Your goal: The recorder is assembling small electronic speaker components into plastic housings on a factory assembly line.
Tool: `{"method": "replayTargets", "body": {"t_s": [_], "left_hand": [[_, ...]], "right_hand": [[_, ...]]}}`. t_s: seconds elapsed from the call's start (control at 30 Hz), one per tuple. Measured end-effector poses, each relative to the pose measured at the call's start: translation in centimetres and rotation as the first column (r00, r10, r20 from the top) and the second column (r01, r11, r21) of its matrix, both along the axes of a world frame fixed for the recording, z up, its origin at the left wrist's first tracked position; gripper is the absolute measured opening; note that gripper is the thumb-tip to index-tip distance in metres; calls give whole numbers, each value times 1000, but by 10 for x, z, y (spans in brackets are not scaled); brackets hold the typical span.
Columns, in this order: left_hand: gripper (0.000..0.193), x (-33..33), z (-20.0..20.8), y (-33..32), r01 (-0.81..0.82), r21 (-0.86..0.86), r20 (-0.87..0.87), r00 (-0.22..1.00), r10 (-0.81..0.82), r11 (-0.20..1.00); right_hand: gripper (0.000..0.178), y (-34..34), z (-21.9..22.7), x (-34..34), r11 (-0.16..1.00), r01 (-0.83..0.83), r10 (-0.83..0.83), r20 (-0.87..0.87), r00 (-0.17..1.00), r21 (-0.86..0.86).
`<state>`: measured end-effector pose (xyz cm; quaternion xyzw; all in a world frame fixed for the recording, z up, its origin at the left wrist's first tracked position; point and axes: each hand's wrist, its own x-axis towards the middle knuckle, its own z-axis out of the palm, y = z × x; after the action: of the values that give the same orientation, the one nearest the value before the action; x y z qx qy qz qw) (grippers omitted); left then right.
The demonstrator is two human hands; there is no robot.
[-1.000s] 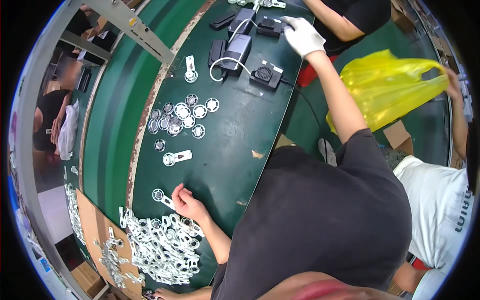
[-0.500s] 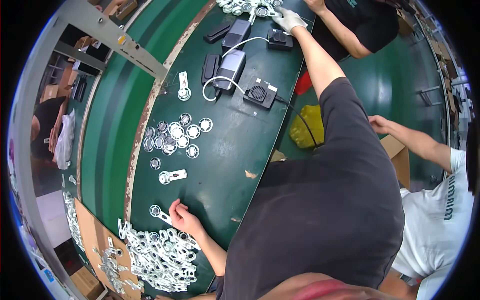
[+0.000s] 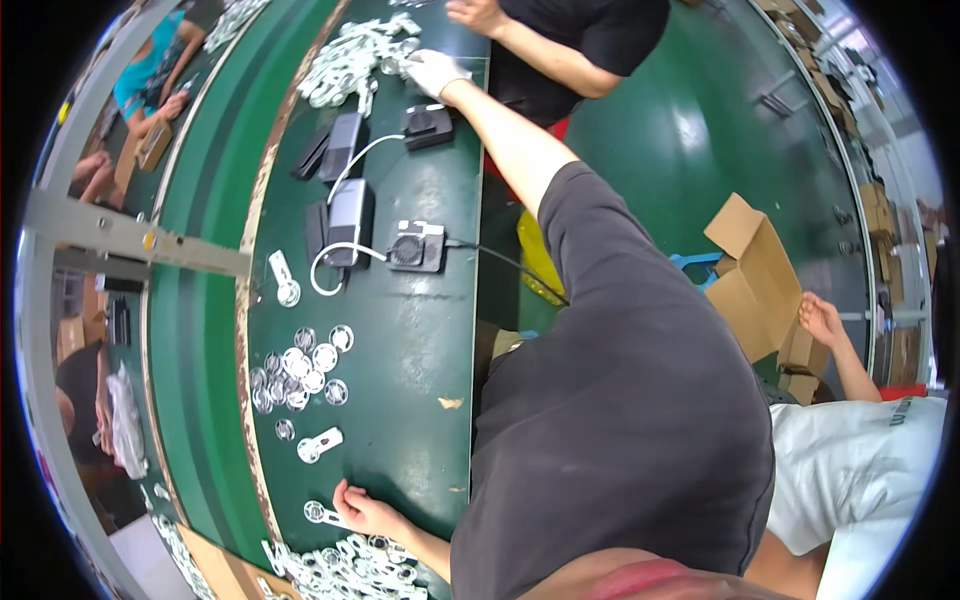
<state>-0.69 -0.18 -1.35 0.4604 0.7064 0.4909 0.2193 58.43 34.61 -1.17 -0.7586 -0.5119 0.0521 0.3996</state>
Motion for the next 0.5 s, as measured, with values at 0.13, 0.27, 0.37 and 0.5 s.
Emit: {"method": "replayTargets", "body": {"t_s": [0.13, 0.27, 0.37, 0.5], "left_hand": [[18, 0, 1, -1, -10, -45, -67, 998, 7, 999], [18, 5, -1, 3, 35, -45, -64, 997, -38, 998], [18, 9, -1, 3, 41, -44, -59, 997, -44, 998], [19, 31, 7, -2, 53, 95, -190, 981, -34, 994]], "right_hand": [[37, -13, 9, -10, 977, -194, 139, -410, 901, -94], [43, -4, 7, 6, 959, -202, 160, -212, 964, -197], [52, -9, 30, -16, 933, -36, 47, 24, 999, -359], [47, -2, 29, -34, 906, -36, 140, 218, 966, -423]]}}
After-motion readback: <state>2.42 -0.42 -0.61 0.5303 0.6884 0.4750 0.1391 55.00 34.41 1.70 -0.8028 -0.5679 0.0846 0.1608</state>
